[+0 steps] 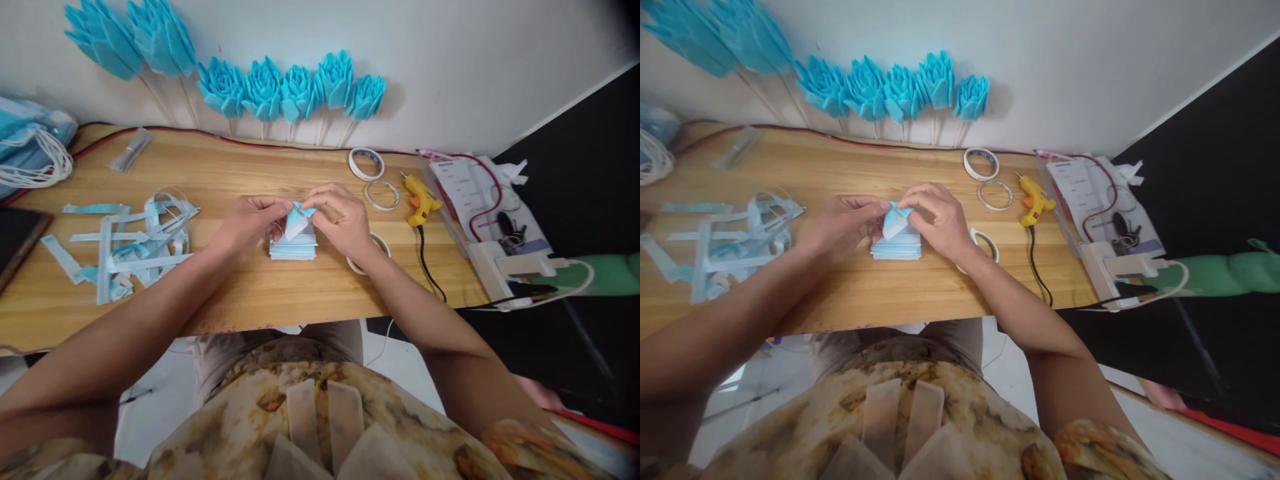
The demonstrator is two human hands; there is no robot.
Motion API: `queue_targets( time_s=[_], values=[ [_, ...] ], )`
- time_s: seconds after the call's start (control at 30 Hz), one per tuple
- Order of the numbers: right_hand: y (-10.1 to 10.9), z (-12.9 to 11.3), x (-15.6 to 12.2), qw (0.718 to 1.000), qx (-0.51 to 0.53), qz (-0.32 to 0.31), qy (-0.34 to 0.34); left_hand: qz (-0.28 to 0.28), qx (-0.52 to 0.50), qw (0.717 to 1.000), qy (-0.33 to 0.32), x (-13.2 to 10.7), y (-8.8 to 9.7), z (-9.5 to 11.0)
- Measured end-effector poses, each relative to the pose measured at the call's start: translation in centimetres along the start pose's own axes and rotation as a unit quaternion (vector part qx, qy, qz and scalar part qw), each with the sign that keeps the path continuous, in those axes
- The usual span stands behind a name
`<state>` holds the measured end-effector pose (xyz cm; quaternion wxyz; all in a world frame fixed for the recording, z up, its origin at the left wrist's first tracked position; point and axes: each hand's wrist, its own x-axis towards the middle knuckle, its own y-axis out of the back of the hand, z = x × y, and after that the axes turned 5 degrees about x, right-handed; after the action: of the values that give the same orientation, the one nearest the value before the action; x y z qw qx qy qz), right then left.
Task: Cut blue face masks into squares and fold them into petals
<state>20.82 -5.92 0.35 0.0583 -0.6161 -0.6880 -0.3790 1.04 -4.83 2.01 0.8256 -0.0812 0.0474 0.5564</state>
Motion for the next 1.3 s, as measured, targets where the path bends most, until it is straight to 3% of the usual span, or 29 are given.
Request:
queue_targets(
  time_s=[0.33,0.57,0.73,0.83,0.97,1.3],
  values=[
    [0.0,0.1,-0.1,1.000,-0.001,-0.013,-0.014,-0.015,0.034,0.999,-0.019,-0.1,0.3,0.3],
    [0.1,0.2,-0.2,0.999,0.012,-0.030,0.013,0.017,0.057,0.998,-0.037,0.1,0.3,0.1],
    [0.7,-0.6,-0.1,0.986,0.116,-0.069,-0.101,0.061,0.069,0.994,-0.058,0.3,0.3,-0.2],
    [0.7,-0.7,0.0,0.968,0.170,-0.058,-0.176,0.065,0.080,0.992,-0.070,0.2,0.2,-0.2],
    [0.4,-0.5,0.2,0.947,0.196,-0.088,-0.237,0.063,0.079,0.992,-0.079,0.1,0.2,-0.1],
    [0.0,-0.9,0.1,0.948,0.195,-0.105,-0.230,0.059,0.091,0.990,-0.090,-0.3,-0.1,-0.1]
  ],
)
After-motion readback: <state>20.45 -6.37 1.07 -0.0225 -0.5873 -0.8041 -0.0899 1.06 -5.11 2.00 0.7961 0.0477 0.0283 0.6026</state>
